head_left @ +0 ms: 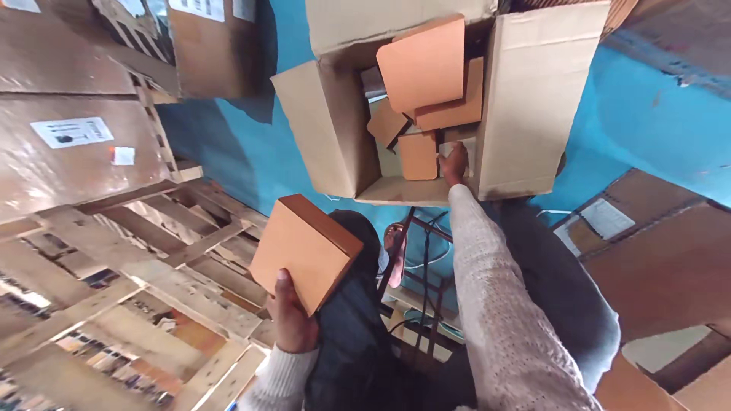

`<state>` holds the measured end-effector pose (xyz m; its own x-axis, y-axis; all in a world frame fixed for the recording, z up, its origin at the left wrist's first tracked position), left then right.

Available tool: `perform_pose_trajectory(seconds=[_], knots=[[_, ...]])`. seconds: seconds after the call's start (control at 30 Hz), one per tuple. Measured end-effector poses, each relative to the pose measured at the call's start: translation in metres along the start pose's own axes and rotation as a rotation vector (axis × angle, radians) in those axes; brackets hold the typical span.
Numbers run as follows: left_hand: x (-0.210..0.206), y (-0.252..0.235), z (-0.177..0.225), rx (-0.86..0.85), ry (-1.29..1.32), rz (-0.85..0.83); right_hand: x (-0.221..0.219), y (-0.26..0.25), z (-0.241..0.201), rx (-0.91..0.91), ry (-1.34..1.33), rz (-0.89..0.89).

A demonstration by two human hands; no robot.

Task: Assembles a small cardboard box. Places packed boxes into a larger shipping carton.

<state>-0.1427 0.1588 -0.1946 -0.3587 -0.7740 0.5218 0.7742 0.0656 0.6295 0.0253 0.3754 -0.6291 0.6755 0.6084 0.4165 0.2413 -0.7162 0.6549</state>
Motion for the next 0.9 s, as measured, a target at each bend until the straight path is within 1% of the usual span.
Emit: perform_pose_trajectory(seconds=[0.07,0.17,0.23,0.33,0.4,0.47,0.53,0.57,0.6,0.7,0.77,0.83,0.9], knots=[[0.000,0.000,0.000,0.001,0.025,-0.004,-0.012,-0.005,-0.003,0.010,-0.094,-0.019],[0.004,0.000,-0.001,0.009,0.039,0.005,-0.039,-0.009,-0.016,-0.056,-0.238,-0.075],[0.003,-0.001,0.000,0.029,0.033,0.023,-0.052,-0.013,-0.021,-0.082,-0.193,-0.086],[0.001,-0.001,0.001,0.046,0.021,0.055,-0.057,-0.011,-0.025,-0.128,-0.080,-0.102],[-0.001,-0.001,0.004,0.038,0.010,0.057,-0.060,-0.009,-0.020,-0.115,-0.041,-0.140],[-0.003,0.002,0.004,0.031,-0.004,0.044,-0.063,-0.007,-0.007,-0.087,-0.046,-0.199],[-0.006,0.001,0.004,0.021,-0.005,0.029,-0.063,-0.010,0.006,-0.095,-0.151,-0.179],[-0.006,0.001,0.004,0.013,-0.001,0.025,-0.062,-0.008,0.011,-0.131,-0.263,-0.123],[-0.005,0.001,0.004,0.007,0.006,0.015,-0.061,-0.003,0.015,-0.205,-0.390,-0.066],[-0.002,0.001,0.003,0.002,0.023,-0.014,-0.051,0.033,0.021,-0.532,-0.805,0.056],[-0.003,0.002,0.002,-0.002,0.018,-0.028,-0.045,0.052,0.016,-0.655,-0.991,0.068],[-0.004,0.003,0.002,-0.001,0.026,-0.036,-0.040,0.058,0.009,-0.723,-1.032,0.078],[-0.003,0.002,0.001,-0.014,0.026,-0.033,-0.035,0.062,-0.001,-0.778,-0.978,0.092]])
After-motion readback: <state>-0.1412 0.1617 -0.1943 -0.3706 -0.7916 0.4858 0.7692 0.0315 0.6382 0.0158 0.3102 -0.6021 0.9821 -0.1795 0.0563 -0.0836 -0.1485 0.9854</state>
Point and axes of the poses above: each hand's wrist, its own y-axis away from the middle knuckle, its own x-axis out of the back of the hand, z = x × y, the point moved 5 cm from there along -y, towards the middle knuckle, and after that the axes turned 14 degrees about x, right-handed, at the moved point
